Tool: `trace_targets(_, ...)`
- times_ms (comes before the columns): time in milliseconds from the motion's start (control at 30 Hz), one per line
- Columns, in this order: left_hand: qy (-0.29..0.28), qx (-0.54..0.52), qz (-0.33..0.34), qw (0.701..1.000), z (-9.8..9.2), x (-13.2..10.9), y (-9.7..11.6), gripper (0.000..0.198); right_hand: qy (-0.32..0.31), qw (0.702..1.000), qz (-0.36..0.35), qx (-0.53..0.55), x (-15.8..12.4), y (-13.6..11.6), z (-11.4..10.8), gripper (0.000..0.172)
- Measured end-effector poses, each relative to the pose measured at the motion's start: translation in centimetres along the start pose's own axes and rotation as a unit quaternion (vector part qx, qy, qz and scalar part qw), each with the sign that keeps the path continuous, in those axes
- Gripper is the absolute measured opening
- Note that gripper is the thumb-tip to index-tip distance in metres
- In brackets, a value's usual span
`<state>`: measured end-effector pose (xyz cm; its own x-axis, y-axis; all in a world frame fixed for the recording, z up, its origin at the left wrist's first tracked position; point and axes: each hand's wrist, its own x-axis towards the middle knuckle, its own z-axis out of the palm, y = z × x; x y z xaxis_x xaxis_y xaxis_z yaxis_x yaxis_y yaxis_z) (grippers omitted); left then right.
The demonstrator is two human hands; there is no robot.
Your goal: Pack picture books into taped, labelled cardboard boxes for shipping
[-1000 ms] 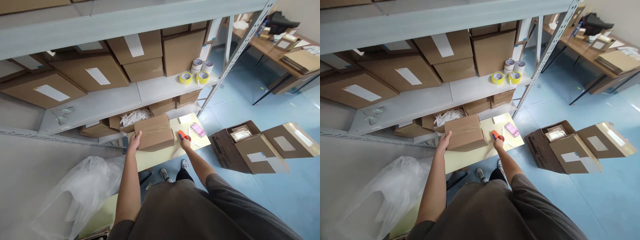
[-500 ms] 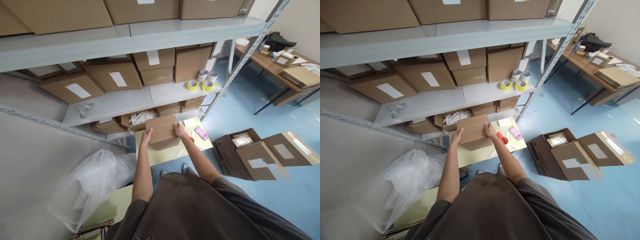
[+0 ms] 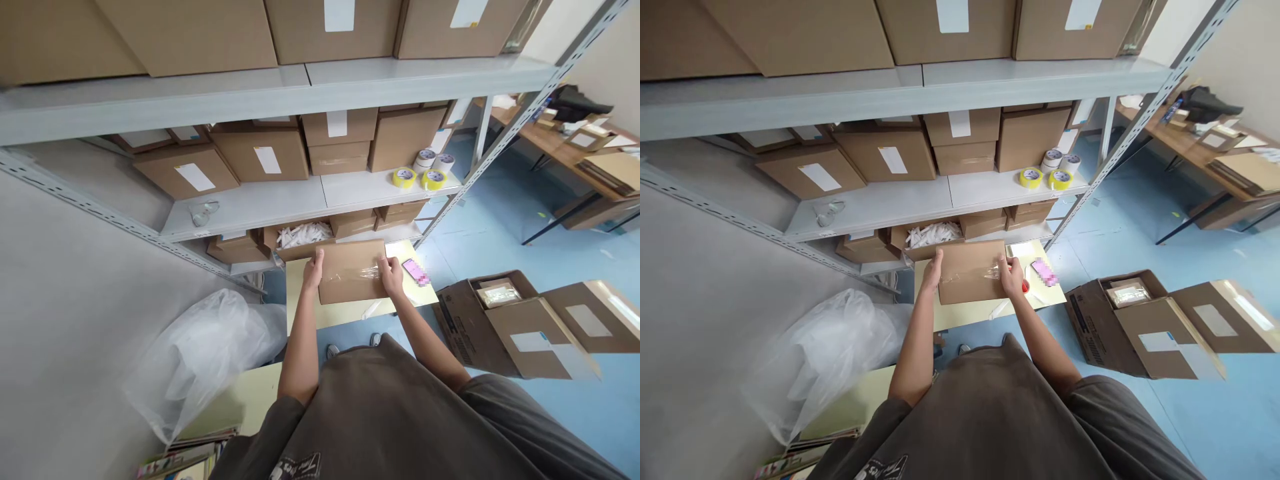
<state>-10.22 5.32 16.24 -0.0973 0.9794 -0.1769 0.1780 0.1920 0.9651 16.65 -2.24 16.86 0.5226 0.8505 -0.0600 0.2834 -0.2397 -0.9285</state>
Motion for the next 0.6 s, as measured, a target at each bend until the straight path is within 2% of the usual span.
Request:
trace_targets(167, 0.037, -0.038, 0.003, 0.999, 0.2, -2.7, -2.7, 0.059, 0.026, 0.995, -0.068, 0.063, -3.9, 5.4, 1.1, 0.066)
trace_targets(300, 0.037, -0.064, -0.005, 0.997, -0.3, -5.1, -6.1, 0.053, 0.012, 0.997, -0.034, 0.066, -5.8, 9.3, 1.8, 0.063)
trace_targets(433, 0.043, -0.055, -0.013, 0.997, -0.9, -6.8, -9.8, 0.051, 0.006, 0.999, 0.003, 0.047, -6.8, 11.4, 2.8, 0.063)
trace_targets(600, 0.016, -0.008, -0.042, 0.999, -0.4, -8.2, -14.5, 0.055, -0.019, 0.998, 0.041, 0.042, -8.0, 14.1, 4.6, 0.066)
